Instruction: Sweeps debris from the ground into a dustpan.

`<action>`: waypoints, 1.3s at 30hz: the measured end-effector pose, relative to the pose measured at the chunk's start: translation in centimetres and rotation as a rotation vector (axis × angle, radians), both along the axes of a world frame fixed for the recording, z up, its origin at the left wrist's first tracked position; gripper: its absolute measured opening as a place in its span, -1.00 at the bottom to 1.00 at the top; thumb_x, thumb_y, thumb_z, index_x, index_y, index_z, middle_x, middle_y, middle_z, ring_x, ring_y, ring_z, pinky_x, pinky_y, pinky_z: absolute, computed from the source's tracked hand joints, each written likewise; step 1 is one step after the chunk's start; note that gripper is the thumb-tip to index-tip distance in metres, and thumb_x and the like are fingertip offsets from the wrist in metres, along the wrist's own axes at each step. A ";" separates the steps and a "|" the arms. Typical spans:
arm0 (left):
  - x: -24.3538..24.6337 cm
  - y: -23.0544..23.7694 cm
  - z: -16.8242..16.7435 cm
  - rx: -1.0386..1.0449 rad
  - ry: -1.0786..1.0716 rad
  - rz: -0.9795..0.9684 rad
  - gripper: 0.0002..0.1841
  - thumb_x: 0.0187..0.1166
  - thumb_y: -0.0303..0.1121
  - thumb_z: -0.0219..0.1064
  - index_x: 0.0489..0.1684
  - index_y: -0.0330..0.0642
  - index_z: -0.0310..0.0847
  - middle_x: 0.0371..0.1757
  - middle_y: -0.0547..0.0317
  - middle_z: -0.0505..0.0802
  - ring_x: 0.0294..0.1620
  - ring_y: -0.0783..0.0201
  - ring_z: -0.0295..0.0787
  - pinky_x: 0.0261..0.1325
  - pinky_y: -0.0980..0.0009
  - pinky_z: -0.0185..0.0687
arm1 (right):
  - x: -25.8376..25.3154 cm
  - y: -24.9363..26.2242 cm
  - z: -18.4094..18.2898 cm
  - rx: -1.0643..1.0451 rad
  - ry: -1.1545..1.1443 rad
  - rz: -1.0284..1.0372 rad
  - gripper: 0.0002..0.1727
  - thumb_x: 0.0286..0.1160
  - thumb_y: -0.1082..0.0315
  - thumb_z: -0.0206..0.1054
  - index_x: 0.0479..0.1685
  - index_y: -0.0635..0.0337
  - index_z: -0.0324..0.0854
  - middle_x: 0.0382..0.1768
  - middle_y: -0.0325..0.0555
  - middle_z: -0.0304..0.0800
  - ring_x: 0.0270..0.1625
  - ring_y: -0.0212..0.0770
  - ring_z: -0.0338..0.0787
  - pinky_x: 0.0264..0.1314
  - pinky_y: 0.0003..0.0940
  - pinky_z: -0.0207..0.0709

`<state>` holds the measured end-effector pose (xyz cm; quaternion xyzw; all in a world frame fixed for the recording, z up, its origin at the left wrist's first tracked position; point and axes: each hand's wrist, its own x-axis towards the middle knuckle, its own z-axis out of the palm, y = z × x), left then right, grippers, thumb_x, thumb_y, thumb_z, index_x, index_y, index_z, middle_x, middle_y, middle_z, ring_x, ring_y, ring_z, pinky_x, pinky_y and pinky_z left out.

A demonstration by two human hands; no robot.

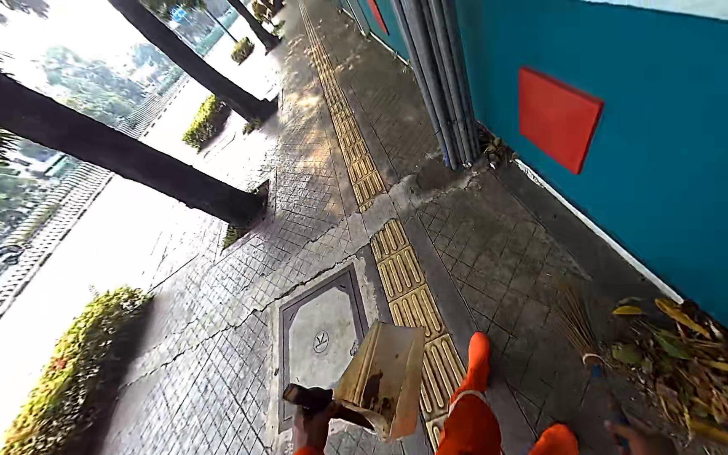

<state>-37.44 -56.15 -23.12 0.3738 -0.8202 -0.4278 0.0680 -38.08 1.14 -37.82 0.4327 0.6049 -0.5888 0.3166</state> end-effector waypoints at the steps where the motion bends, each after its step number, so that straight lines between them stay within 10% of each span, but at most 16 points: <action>1: -2.5 -0.1 -0.6 -0.023 -0.034 -0.006 -0.41 -0.03 -0.56 0.72 0.09 -0.45 0.64 -0.08 -0.19 0.88 -0.05 -0.01 0.86 0.08 -0.04 0.79 | -2.2 -1.0 -1.6 -0.027 0.041 0.005 -0.48 0.72 0.40 0.23 0.65 0.24 0.35 -0.33 -0.08 0.58 -0.57 -0.31 0.53 -0.55 -0.38 0.48; 7: -15.6 0.3 -3.0 -0.014 -0.137 -0.122 -0.50 0.10 -0.61 0.72 0.07 -0.44 0.69 -0.08 -0.22 0.88 -0.11 -0.04 0.88 -0.03 -0.03 0.84 | -15.2 -2.6 -9.3 -0.064 0.021 -0.150 -0.62 0.74 0.40 0.25 0.46 0.29 0.49 -0.38 -0.07 0.55 -0.57 -0.31 0.48 -0.52 -0.42 0.45; 14: -27.1 3.9 -1.9 -0.073 -0.076 -0.594 -0.54 0.15 -0.76 0.58 0.08 -0.61 0.58 -0.09 -0.20 0.83 -0.08 0.17 0.79 0.10 0.19 0.76 | -2.8 -0.1 -5.0 0.004 -0.166 -0.534 -0.63 0.85 0.36 0.09 0.49 0.33 0.37 -0.28 -0.06 0.48 -0.49 -0.32 0.46 -0.40 -0.44 0.46; 18: -33.0 9.6 -3.6 -0.077 -0.121 -0.802 -0.53 0.13 -0.77 0.57 0.07 -0.61 0.55 -0.12 -0.14 0.82 -0.11 0.23 0.78 0.08 0.25 0.76 | -3.3 -3.0 -1.9 0.047 -0.065 -0.659 -0.49 0.68 0.36 0.35 0.61 0.09 0.50 -0.18 0.10 0.74 -0.43 -0.16 0.63 -0.34 -0.20 0.59; 27: -42.4 25.7 -7.8 -0.083 -0.157 -1.265 -0.55 0.09 -0.74 0.57 0.01 -0.62 0.57 -0.15 -0.11 0.85 -0.13 0.25 0.81 0.06 0.27 0.79 | -9.3 7.8 -17.4 -0.068 0.000 -0.870 -0.66 0.61 0.34 0.33 0.28 0.26 0.64 -0.27 0.00 0.73 -0.49 -0.24 0.63 -0.42 -0.29 0.60; 32: -44.6 35.2 -8.5 -0.035 -0.214 -1.372 -0.48 0.09 -0.74 0.57 0.10 -0.61 0.53 -0.09 -0.13 0.84 -0.07 0.23 0.81 0.09 0.25 0.79 | 1.8 4.9 -10.7 -0.111 -0.065 -1.107 -0.52 0.68 0.25 0.35 0.57 0.03 0.54 -0.28 -0.01 0.72 -0.54 -0.26 0.58 -0.50 -0.31 0.54; 39: -46.1 51.0 -16.5 -0.048 -0.285 -1.660 -0.46 0.01 -0.66 0.66 0.04 -0.58 0.56 -0.14 -0.11 0.87 -0.11 0.22 0.84 0.06 0.22 0.81 | 9.3 2.5 5.6 0.107 -0.254 -0.690 -0.24 0.53 0.34 0.45 0.79 -0.24 0.36 -0.13 0.18 0.82 -0.44 0.00 0.75 -0.30 0.05 0.69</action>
